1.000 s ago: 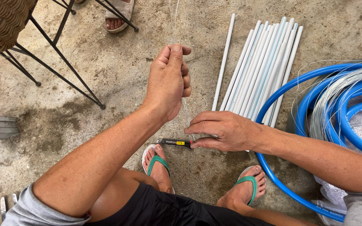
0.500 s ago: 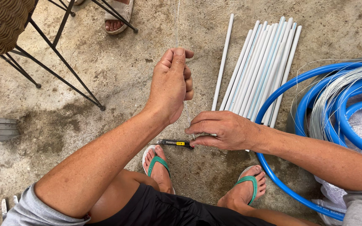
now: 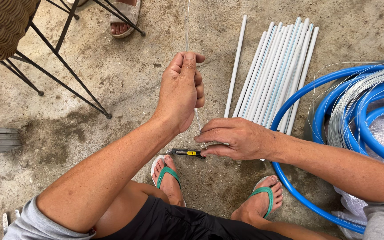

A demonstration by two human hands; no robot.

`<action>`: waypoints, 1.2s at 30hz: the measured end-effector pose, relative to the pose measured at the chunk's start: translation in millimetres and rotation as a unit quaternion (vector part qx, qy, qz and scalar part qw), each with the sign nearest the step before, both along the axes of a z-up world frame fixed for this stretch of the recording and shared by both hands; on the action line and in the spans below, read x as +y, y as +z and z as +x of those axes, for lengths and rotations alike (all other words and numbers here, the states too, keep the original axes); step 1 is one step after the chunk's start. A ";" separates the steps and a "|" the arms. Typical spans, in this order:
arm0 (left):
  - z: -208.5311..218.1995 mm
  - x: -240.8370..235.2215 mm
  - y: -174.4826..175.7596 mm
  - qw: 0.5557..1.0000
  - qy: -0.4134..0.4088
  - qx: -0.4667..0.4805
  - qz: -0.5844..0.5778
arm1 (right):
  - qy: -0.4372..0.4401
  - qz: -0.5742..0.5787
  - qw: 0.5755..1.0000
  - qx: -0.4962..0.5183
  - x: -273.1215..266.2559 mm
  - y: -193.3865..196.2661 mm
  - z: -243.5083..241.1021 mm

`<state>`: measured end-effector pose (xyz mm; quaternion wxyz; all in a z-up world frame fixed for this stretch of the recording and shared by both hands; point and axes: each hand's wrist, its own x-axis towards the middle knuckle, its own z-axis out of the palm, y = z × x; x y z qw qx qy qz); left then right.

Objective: The person cuts a thin wire, threads it through a white PVC pipe, and then uses a utility knife to deburr the pipe's edge. The person is sitting on the floor during the task.

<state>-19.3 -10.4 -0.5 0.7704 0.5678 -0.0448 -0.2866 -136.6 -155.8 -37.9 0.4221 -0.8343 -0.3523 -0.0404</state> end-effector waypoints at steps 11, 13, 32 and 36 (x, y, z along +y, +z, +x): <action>-9.1 -4.9 -1.0 0.992 -0.036 -0.107 0.049 | -0.073 0.031 0.995 0.056 -17.5 1.7 4.3; -10.8 -3.5 -0.2 0.986 -0.059 -0.138 0.078 | -0.159 0.018 0.983 0.093 -25.6 0.0 9.3; -15.0 -5.6 -11.5 0.913 -0.205 -0.262 0.237 | -0.059 0.540 0.823 0.167 -113.3 27.3 39.9; -14.1 -7.0 -14.8 0.907 -0.209 -0.266 0.250 | -0.113 0.507 0.843 0.139 -113.7 27.9 40.0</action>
